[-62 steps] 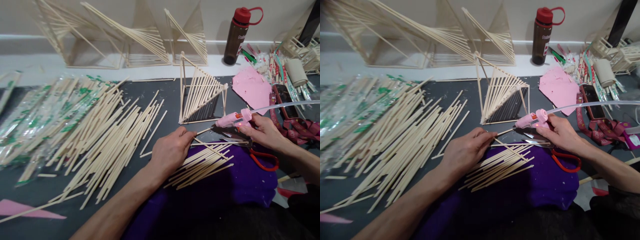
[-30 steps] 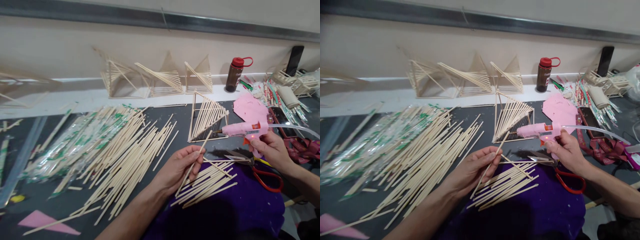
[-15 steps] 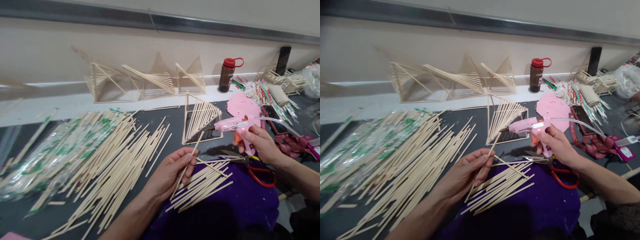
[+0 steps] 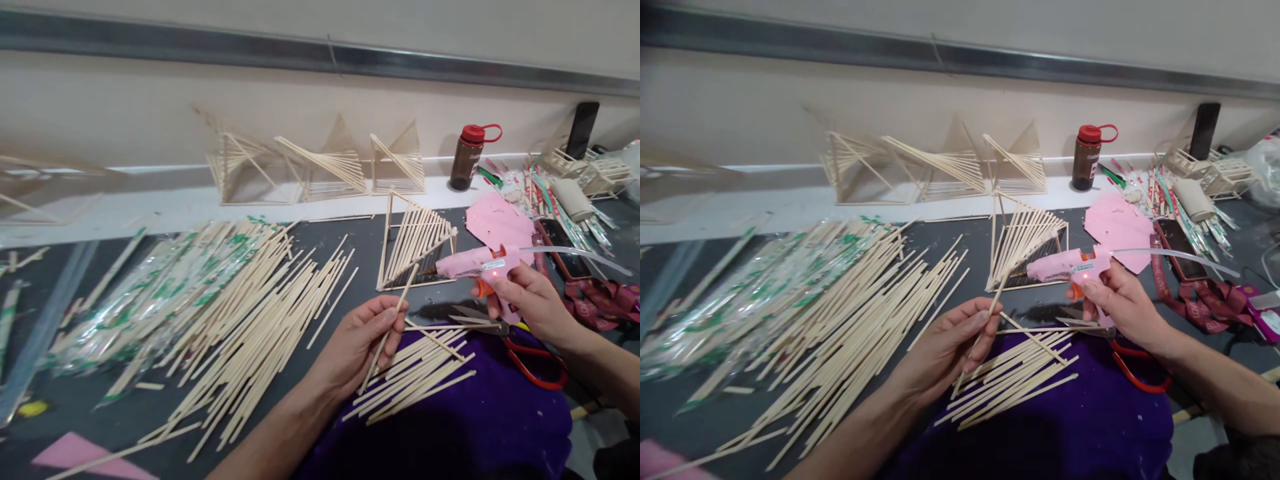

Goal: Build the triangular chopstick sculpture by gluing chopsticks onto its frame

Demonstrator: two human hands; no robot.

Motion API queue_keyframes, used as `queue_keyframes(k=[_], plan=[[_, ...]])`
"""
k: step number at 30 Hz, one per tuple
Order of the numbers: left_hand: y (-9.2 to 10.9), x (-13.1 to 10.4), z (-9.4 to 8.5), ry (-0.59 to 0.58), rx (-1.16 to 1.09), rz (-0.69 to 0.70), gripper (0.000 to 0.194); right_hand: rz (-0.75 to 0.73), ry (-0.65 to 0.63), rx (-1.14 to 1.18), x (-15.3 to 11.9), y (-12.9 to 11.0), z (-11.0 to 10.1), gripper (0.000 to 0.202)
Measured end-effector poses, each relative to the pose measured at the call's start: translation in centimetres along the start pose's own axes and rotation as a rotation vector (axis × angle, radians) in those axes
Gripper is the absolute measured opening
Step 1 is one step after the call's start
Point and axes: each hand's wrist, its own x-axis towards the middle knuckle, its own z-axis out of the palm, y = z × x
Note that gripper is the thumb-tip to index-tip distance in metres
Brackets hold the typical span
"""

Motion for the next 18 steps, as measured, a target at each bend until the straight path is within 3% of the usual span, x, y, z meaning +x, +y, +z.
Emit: queue_keyframes(k=[8,18], plan=[[-0.5,0.1,-0.4,-0.01,-0.011,-0.009,0.027,-0.124,0.157,-0.296,-0.6,1.1,-0.2,0.027],[-0.5,0.0,-0.4,-0.037,-0.017,-0.008,0.023,-0.13,0.187,-0.393,-0.4,1.0,-0.1,0.03]])
